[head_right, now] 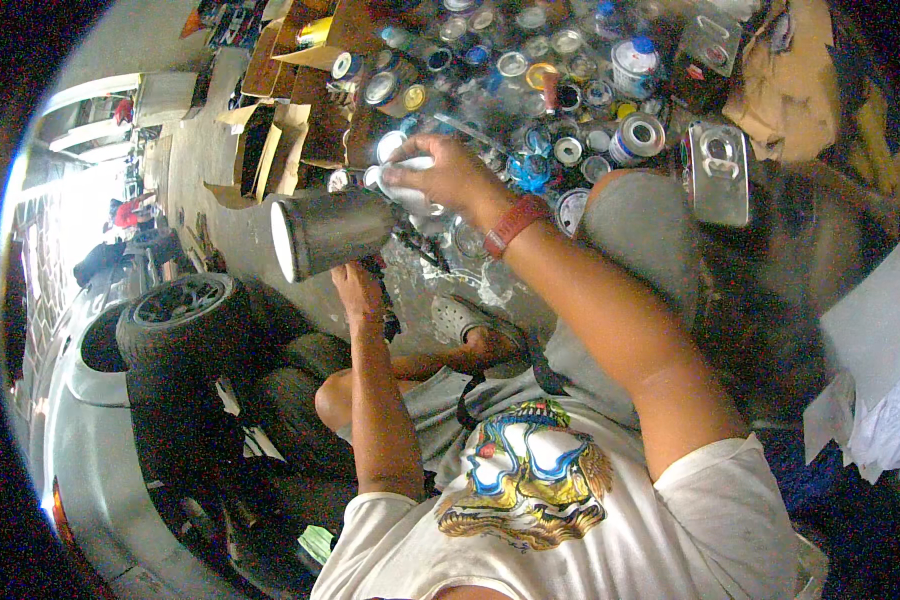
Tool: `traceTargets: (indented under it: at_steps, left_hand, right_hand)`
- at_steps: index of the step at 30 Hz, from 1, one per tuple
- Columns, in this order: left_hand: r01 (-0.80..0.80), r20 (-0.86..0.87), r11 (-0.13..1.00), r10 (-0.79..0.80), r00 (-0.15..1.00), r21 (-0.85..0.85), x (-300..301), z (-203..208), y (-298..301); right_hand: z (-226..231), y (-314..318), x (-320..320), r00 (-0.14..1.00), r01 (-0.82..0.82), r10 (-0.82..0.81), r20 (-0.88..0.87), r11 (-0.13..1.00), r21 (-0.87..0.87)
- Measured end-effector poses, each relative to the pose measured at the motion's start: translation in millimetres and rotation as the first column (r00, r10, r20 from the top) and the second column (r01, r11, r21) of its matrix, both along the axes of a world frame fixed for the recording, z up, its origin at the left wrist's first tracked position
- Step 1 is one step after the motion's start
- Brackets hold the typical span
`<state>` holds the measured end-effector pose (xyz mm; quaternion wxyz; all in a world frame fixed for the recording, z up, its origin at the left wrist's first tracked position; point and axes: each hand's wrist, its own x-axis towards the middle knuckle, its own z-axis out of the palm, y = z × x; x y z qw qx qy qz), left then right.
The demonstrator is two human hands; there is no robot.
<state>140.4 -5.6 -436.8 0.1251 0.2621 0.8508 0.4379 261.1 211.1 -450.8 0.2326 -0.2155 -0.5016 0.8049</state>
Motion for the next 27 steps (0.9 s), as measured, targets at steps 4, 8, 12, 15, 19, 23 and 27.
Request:
traceTargets:
  at_steps: [4, 8, 12, 15, 19, 23, 27]
  left_hand:
    - [0.13, -0.305, 0.976, -0.179, 0.935, -0.175, -1, -2, -8]
    - [0.181, -0.388, 0.957, -0.259, 0.885, -0.228, 5, 4, -16]
    - [0.231, -0.322, 0.964, -0.261, 0.91, -0.129, 4, 3, -19]
    - [0.243, -0.181, 0.97, -0.235, 0.955, 0.025, 0, -4, -23]
    - [0.215, -0.005, 0.96, -0.218, 0.976, 0.177, -2, -12, -31]
    - [0.197, 0.064, 0.944, -0.221, 0.973, 0.263, 2, -12, -32]
    - [0.292, -0.201, 0.955, -0.276, 0.94, 0.057, 9, 3, -20]
  right_hand:
    - [2, -1, 4, 0.983, 0.052, -0.103, 0.151, 0.949, 0.31]
    - [-4, -2, -1, 0.965, 0.108, -0.183, 0.186, 0.93, 0.351]
    - [-6, -2, -5, 0.986, 0.017, -0.013, 0.168, 1.0, -0.023]
    - [-2, -4, -2, 0.995, -0.048, 0.054, 0.086, 0.996, -0.07]
    - [6, -6, 2, 0.985, -0.159, 0.162, 0.064, 0.986, -0.047]
    - [5, -4, 0, 0.971, -0.206, 0.195, 0.138, 0.977, 0.063]
    - [-1, -4, -4, 0.98, -0.177, 0.159, 0.122, 0.972, 0.153]
